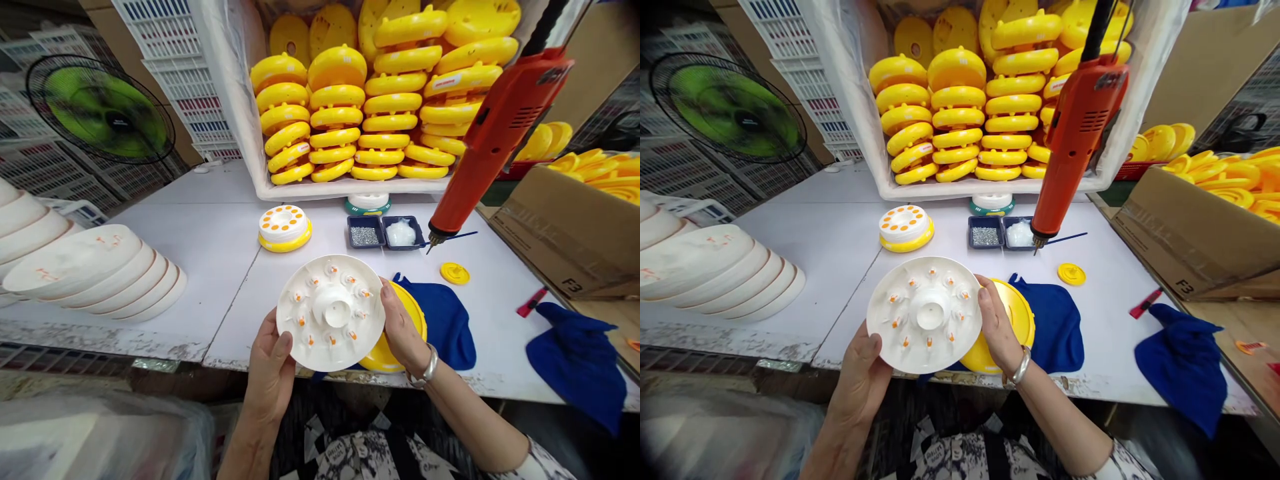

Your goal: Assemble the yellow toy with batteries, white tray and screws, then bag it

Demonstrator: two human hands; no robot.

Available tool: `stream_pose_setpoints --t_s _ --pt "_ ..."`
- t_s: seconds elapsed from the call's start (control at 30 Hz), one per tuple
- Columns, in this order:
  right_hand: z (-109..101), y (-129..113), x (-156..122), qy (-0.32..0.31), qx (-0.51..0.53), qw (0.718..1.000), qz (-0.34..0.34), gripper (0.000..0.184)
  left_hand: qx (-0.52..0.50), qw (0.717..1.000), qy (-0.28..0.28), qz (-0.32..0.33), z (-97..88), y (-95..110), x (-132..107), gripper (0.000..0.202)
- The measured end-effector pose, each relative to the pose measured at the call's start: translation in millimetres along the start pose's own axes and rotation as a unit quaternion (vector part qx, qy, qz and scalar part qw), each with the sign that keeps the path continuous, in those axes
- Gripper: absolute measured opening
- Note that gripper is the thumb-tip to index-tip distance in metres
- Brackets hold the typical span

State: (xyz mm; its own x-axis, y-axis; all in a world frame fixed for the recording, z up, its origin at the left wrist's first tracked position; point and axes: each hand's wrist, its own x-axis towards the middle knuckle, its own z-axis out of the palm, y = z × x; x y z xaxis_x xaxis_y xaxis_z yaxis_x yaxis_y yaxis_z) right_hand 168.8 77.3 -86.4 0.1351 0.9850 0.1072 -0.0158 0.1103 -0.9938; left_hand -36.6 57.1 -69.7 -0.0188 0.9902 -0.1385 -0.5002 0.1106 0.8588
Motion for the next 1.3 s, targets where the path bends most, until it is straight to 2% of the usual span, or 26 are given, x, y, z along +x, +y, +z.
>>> stream_pose_setpoints --t_s 0.2,0.37,0.53,0.77,0.9,1.03,1.13,1.2,1.27,1.3 --pt "3.4 -7.3 -0.8 0.004 0.073 0.997 0.027 0.047 0.007 1.0 -0.017 0.009 0.1 0.8 -4.3 0.065" --pt "1.9 -2.3 -6.0 0.003 0.079 0.995 0.067 0.05 -0.008 0.998 -0.043 -0.039 3.0 8.9 -4.4 0.054" --pt "1.1 -1.0 -9.0 -0.025 0.125 0.989 0.077 0.049 -0.047 0.997 -0.014 -0.058 5.4 9.1 -0.8 0.045" --pt "6.5 -5.8 -15.3 -0.059 0.141 0.98 0.125 0.058 -0.062 0.997 0.001 -0.05 -0.2 7.2 -2.3 0.056" --pt "13.2 -6.3 -23.5 -0.037 0.213 0.964 0.154 0.059 -0.05 0.998 -0.008 -0.024 2.2 7.2 -8.1 0.054" --pt "17.4 -7.9 -28.7 -0.032 0.255 0.955 0.15 0.06 -0.04 0.999 -0.011 -0.026 7.5 8.9 -17.7 0.053" --pt "7.2 -13.7 -28.2 -0.064 0.21 0.971 0.091 0.058 -0.001 1.0 0.015 -0.019 7.0 20.8 -23.3 0.059" --pt "-11.0 -18.4 -27.3 -0.088 0.138 0.986 0.022 0.052 0.045 0.998 0.03 0.01 4.4 34.0 -23.3 0.065" --pt "-36.8 -20.6 -27.9 -0.076 0.087 0.993 -0.016 0.051 0.104 0.991 0.009 0.08 2.6 46.4 -19.5 0.067" --pt "-50.8 -20.0 -28.9 -0.048 0.081 0.995 -0.013 0.051 0.143 0.982 -0.007 0.126 3.0 50.6 -16.7 0.062"
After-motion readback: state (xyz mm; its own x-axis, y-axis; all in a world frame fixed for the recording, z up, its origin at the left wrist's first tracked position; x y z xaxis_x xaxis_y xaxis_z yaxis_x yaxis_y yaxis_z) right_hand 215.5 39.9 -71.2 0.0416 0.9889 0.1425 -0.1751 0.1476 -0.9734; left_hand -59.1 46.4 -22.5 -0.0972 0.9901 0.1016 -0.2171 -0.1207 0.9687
